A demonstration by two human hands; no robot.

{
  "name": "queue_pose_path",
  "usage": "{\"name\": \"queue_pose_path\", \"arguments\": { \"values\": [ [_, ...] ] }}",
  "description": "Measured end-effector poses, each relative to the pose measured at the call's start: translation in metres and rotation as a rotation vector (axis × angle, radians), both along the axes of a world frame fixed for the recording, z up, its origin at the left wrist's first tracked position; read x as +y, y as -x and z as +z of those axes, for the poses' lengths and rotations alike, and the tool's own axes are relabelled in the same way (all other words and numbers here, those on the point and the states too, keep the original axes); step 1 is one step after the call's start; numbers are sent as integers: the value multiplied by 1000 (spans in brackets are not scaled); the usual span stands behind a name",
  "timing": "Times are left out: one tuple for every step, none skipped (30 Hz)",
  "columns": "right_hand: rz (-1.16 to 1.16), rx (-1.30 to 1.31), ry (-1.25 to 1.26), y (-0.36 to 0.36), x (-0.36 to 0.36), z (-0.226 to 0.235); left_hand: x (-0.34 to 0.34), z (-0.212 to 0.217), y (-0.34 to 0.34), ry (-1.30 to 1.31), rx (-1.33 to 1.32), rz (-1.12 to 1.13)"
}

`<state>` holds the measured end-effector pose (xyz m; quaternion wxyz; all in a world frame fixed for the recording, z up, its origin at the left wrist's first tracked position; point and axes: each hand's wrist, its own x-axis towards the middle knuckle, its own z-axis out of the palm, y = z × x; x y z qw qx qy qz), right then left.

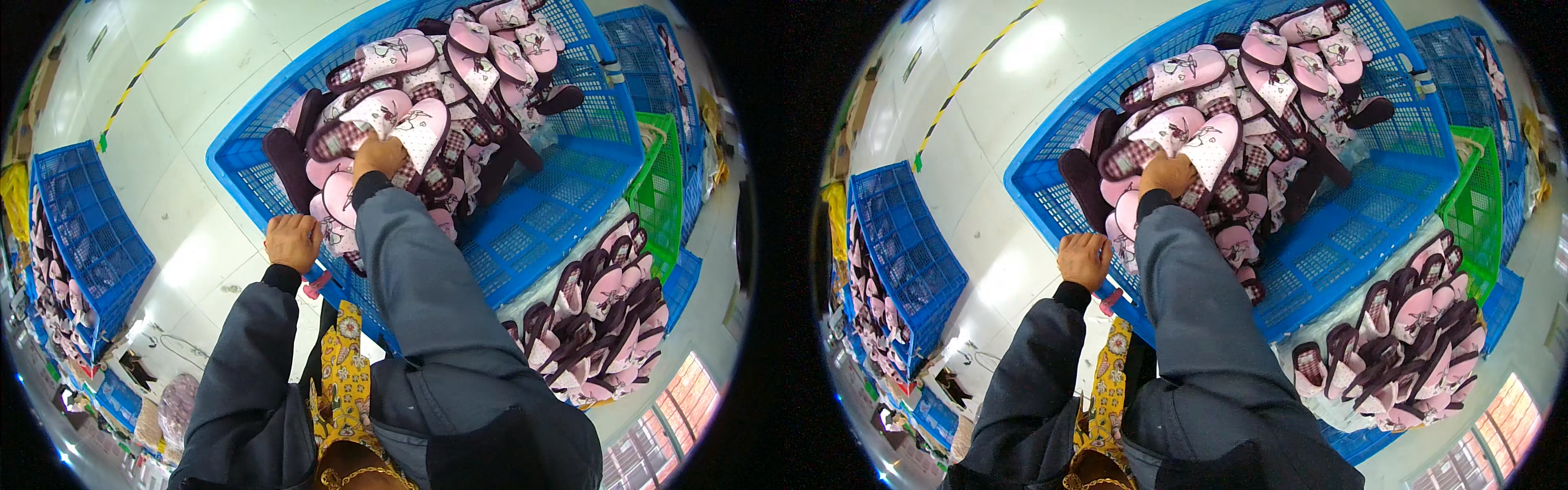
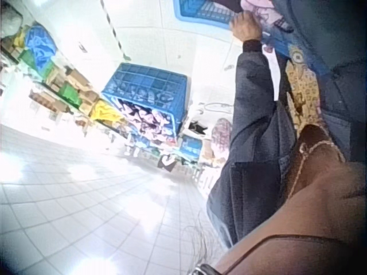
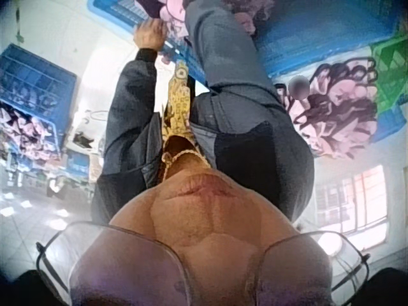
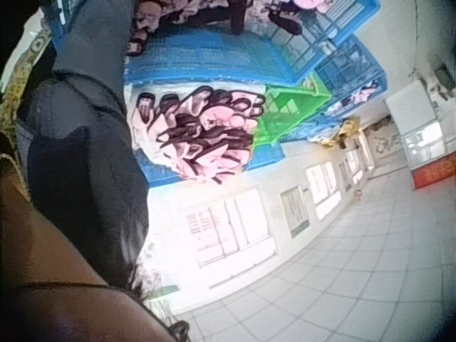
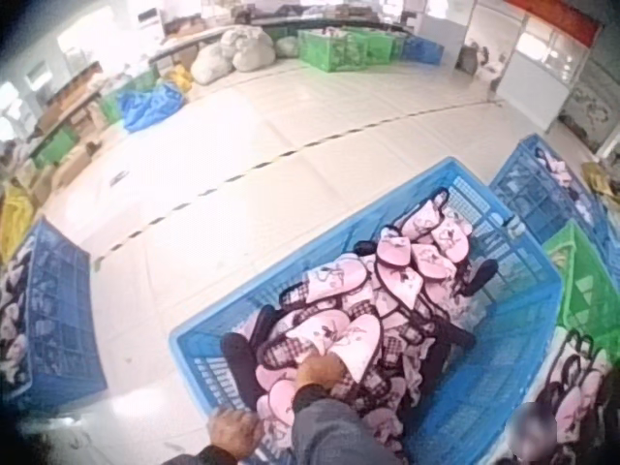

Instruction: The person repeatedly picks up pink slippers from a blue crate and places them into a green crate. The person handles the slippers one at a time, transferring them between the two crates throughout the clip.

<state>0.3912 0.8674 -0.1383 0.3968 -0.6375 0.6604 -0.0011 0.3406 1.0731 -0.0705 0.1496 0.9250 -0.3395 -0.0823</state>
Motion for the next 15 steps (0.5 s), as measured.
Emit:
{"name": "queue_pose_path", "arguments": {
  "values": [
    [-53,-57,54,6,-2,-6,1,-1,0,8,0,-7],
    [-109,-114,110,12,-4,-9,2,-1,0,16,0,-17],
    [-20,-250,283,20,-5,0,4,-1,-1,18,-6,-12],
    [6,-234,284,26,-7,18,7,0,-1,9,-13,-1],
    [57,-283,316,34,-12,17,9,-1,-1,0,-22,6],
    [93,-320,362,49,-22,15,5,-3,0,2,-24,-5],
    [30,-550,387,59,-23,22,3,-3,-1,-49,9,-4],
    [-20,-773,290,74,-21,30,1,0,-1,-69,17,-22],
    [9,-786,294,86,-17,63,1,2,-2,-94,21,-31],
    [32,-795,303,100,-12,108,1,4,-1,-117,25,-50],
    [71,-801,370,122,-9,132,1,-5,-1,-98,18,-79],
    [109,-804,435,143,-4,152,0,-1,-4,-106,182,-42],
    [142,-822,512,161,-1,177,4,-18,-8,96,517,126],
    [175,-830,591,183,2,198,8,-37,-9,410,1034,339],
    [181,-821,533,210,9,210,-12,20,6,535,1338,364]
  ]
}}
